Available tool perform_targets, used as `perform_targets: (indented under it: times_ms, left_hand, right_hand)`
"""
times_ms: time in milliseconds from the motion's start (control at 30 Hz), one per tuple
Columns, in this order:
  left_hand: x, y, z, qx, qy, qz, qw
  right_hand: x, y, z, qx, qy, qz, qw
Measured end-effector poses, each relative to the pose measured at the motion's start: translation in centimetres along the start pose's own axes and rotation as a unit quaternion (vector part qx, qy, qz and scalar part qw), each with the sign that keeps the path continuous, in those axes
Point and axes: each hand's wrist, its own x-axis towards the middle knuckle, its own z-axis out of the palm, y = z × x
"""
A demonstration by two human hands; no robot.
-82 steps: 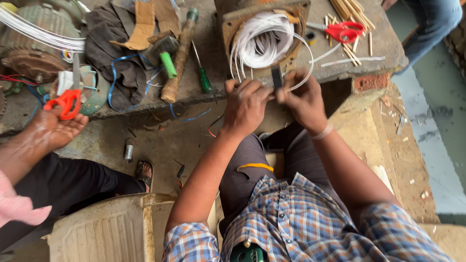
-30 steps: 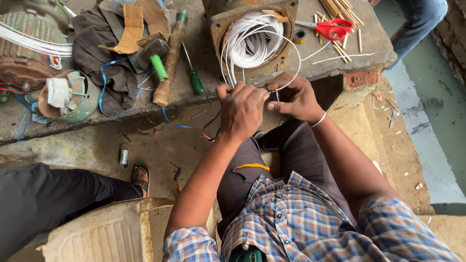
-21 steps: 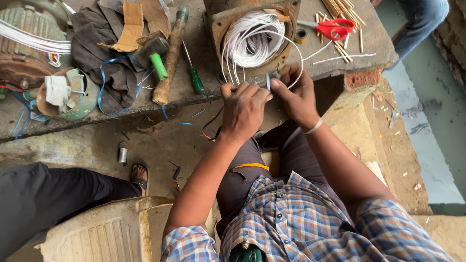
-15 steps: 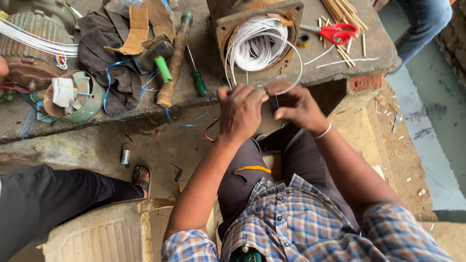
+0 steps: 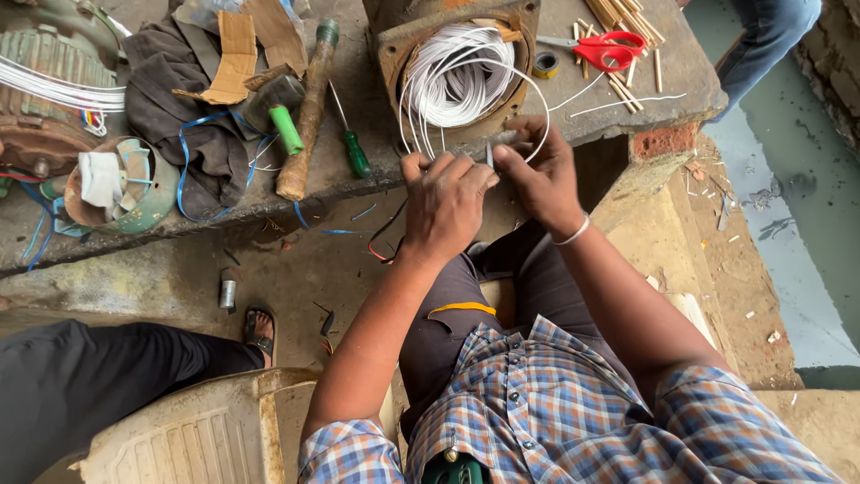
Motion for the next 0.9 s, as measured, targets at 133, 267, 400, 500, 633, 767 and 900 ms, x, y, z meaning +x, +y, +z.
perform_targets:
  times_ms: [133, 267, 400, 500, 633, 767, 900]
  left_hand:
    - [0.0, 0.0, -0.4, -0.003, 0.034, -0.027, 0.999]
    - [0.1, 0.2, -0.6, -0.02, 0.025, -0.022, 0.999]
    - [0.0, 0.1, -0.4, -0.015, 0.007, -0.025, 1.0]
    - [-0.1, -0.5, -0.5, -0.005, 0.015, -0.024, 1.0]
    - [0.0, -0.6, -0.2, -0.028, 0.013, 0.012, 0.999]
    - [0.0, -0.4, -0.3, -0.016, -0.01, -0.014, 1.0]
    - [0.2, -0.4, -0.7, -0.031, 0.027, -0.032, 0.999]
  right_hand:
    - [0.1, 0.8, -0.6, -0.058, -0.145, -0.065, 0.986]
    - [-0.2, 1.3, -2.1, -0.099, -0.152, -0.117, 0.976]
    - [-0.5, 1.1, -2.9, -0.052, -0.177, -0.06, 0.981]
    - [-0.7, 0.8, -2.4, 0.075, -0.185, 0.074, 0.977]
    - [-0.5, 1.2, -0.4, 0.032, -0.047, 0.026, 0.998]
    - [-0.1, 1.9, 0.0, 0.056, -0.017, -0.009, 0.998]
    - [-0.4, 2.1, -1.3, -0.085, -0.179, -0.078, 0.977]
